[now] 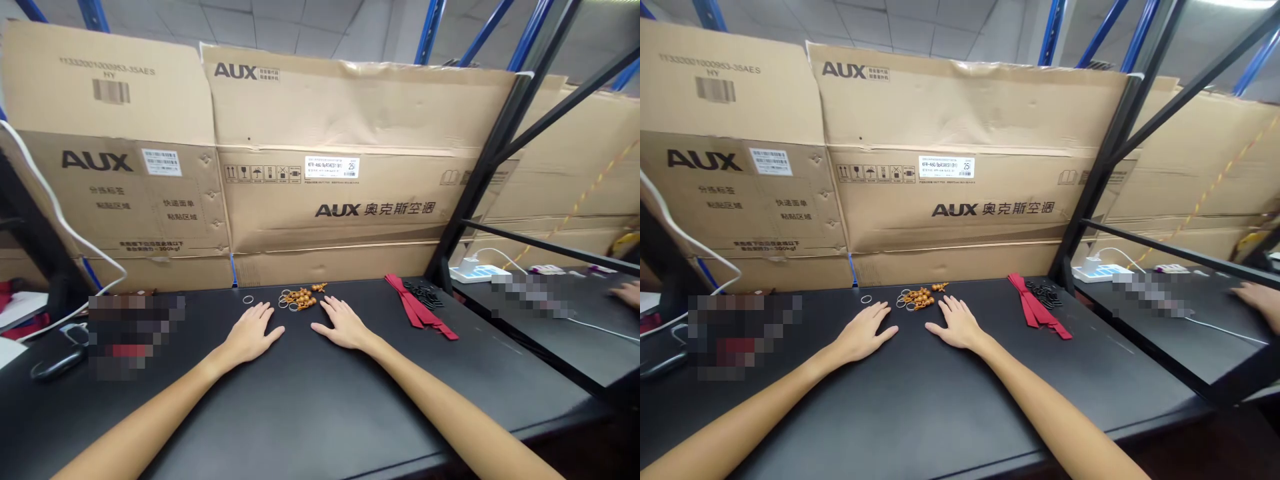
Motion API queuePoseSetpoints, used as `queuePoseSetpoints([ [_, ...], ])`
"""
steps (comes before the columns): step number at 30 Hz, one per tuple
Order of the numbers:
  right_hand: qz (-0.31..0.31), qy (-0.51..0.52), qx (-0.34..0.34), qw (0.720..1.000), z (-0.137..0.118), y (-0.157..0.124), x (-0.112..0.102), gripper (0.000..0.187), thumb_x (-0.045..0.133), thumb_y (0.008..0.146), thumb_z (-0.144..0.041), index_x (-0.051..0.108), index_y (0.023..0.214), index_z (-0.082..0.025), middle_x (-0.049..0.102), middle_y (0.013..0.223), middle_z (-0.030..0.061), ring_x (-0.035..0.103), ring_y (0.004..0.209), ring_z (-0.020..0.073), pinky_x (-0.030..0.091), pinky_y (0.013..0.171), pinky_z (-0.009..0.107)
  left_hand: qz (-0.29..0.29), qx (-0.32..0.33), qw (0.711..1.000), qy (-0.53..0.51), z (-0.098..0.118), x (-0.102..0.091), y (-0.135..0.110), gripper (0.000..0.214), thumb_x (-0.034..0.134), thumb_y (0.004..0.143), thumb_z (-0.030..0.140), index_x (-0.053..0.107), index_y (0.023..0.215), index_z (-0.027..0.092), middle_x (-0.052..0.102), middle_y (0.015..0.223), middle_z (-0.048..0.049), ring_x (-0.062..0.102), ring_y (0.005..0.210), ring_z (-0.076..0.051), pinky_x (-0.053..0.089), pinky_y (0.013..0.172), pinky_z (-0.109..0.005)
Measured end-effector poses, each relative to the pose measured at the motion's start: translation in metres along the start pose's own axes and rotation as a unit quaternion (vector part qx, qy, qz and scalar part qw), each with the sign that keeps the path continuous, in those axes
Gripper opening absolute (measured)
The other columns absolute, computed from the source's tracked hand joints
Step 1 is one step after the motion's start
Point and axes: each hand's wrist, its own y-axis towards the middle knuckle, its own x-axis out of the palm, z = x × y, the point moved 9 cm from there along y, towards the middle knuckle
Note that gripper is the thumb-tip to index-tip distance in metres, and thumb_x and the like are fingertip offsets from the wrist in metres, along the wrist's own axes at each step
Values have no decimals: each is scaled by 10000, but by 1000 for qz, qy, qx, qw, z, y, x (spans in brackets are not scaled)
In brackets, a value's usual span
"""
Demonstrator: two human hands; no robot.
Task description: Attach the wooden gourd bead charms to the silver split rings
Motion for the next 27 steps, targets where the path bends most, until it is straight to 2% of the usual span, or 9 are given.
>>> queuePoseSetpoints([
  [8,-4,-13,3,1000,-1,0,-1,883,374,833,-744,360,1443,-107,255,1534,161,172,1436,313,133,1166,477,9,9,1000,18,-1,1,0,661,389,893,627,546,1299,130,460,1431,-161,397,1342,-321,291,1110,-447],
  [13,8,-12,8,1000,4,4,1,886,347,832,-757,347,1452,-123,266,1535,142,185,1432,309,131,1169,463,-19,-5,1000,22,4,-2,0,685,374,898,614,521,1327,101,422,1458,-163,355,1367,-318,264,1128,-446],
  [20,55,22,-28,998,12,29,-6,770,294,900,-679,326,1465,-157,290,1530,110,233,1423,277,207,1161,433,-17,-3,999,30,6,-4,0,673,385,905,591,529,1323,83,442,1441,-175,372,1356,-327,273,1128,-458],
  [27,56,30,-50,997,17,58,-6,688,267,929,-639,398,1428,-184,317,1521,88,262,1414,273,217,1163,446,-7,8,999,37,4,-2,-1,662,368,912,600,536,1314,102,455,1432,-173,386,1347,-327,288,1116,-464],
])
